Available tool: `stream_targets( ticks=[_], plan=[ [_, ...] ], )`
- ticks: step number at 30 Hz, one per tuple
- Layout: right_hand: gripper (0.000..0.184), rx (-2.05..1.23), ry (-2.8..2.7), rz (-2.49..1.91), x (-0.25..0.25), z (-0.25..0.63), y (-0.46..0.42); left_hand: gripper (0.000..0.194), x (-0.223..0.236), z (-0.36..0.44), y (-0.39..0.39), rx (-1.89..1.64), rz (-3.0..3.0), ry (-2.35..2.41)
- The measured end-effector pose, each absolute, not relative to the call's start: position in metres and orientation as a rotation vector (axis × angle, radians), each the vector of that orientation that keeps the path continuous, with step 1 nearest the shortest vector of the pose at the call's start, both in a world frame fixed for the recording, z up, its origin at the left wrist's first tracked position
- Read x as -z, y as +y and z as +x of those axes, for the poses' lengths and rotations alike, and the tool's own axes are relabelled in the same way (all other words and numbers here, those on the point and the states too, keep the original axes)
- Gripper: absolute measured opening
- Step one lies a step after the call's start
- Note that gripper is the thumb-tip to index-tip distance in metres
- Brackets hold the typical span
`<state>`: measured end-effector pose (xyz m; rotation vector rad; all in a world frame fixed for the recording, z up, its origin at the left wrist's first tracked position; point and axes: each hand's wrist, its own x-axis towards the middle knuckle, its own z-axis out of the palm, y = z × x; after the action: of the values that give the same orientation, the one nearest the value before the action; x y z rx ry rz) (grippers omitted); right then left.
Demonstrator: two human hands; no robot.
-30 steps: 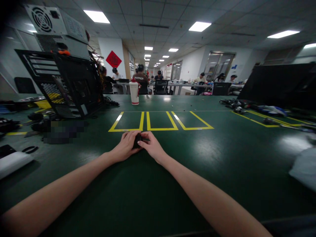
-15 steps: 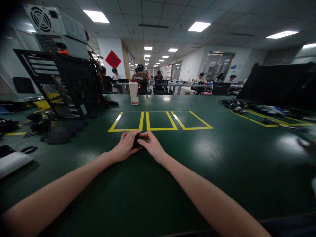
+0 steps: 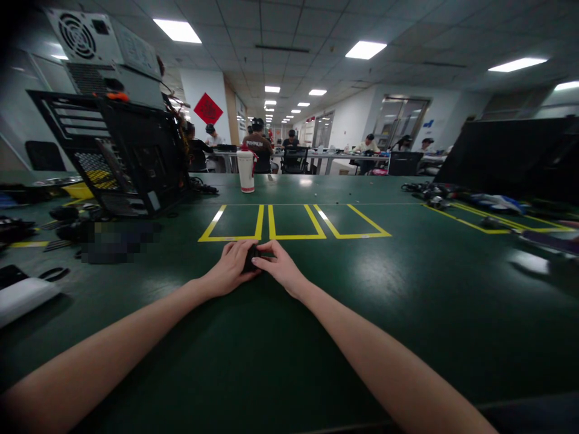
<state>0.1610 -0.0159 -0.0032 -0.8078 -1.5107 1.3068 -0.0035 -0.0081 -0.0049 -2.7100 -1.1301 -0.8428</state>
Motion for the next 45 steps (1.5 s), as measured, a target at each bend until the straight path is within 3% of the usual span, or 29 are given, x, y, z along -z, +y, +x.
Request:
stream_targets(
  ticks=[14,21,33,39,45],
  plan=[
    [0.03,-1.357,-1.537,-0.782,-0.0016,0.1619,-0.0183,0.057,0.0039,-0.0038,-0.009,0.848,-2.719,-1.126],
    [0.022,-1.255,-1.545,-0.839,0.0015,0.1593,-0.0152,0.057,0.0054,-0.004,-0.0076,0.839,-2.706,-1.123],
    [0.035,-1.374,-1.504,-0.77,0.0006,0.1618,-0.0162,0.058,0.0048,-0.0043,-0.0081,0.837,-2.719,-1.129],
    [0.021,-1.308,-1.493,-0.826,-0.0015,0.159,-0.0185,0.057,0.0057,-0.004,-0.0075,0.865,-2.708,-1.131],
    [0.028,-1.311,-1.494,-0.891,-0.0011,0.159,-0.017,0.058,0.0062,-0.0047,-0.007,0.847,-2.713,-1.124]
  ],
)
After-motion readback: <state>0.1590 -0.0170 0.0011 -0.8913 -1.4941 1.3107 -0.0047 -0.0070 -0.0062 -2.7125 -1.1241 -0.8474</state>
